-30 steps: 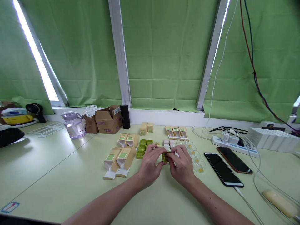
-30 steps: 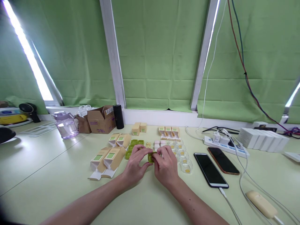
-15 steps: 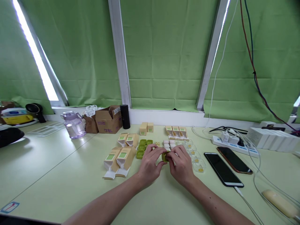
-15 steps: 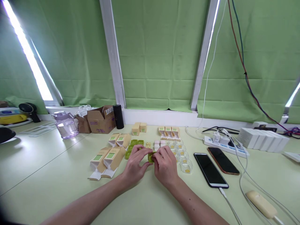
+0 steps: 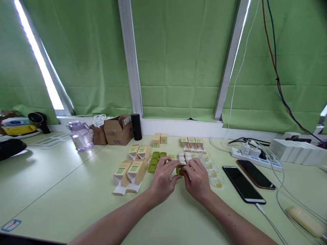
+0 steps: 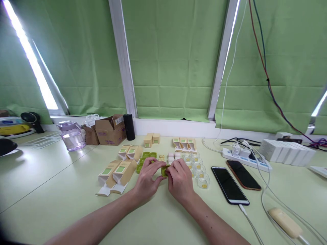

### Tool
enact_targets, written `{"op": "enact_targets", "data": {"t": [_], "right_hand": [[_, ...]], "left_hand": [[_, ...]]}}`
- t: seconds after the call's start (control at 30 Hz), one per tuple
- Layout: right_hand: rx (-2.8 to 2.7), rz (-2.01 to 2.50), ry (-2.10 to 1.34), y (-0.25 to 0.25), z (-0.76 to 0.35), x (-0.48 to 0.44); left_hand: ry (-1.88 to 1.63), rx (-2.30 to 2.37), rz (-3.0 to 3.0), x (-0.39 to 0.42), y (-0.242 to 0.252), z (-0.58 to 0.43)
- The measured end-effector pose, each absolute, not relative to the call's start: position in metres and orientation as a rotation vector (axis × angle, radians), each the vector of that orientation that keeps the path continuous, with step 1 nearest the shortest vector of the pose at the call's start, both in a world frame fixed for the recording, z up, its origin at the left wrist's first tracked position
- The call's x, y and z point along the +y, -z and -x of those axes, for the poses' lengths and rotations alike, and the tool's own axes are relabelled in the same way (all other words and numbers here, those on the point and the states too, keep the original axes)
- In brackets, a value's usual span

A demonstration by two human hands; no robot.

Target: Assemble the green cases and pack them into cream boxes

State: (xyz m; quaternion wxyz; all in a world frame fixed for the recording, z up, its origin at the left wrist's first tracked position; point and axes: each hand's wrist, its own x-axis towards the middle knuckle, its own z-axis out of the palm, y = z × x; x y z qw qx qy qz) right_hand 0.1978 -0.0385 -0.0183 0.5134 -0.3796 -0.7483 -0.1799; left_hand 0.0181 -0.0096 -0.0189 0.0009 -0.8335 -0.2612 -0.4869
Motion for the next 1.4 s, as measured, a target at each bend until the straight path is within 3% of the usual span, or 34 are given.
{"op": "enact_targets", "data": {"t": [1.4], "right_hand": [[-1.827, 0.922, 0.439, 0.0205, -0.1972, -0.0384]], "left_hand": [[1.513, -0.915, 2.563, -0.0057, 0.0206, -0.0169]]}}
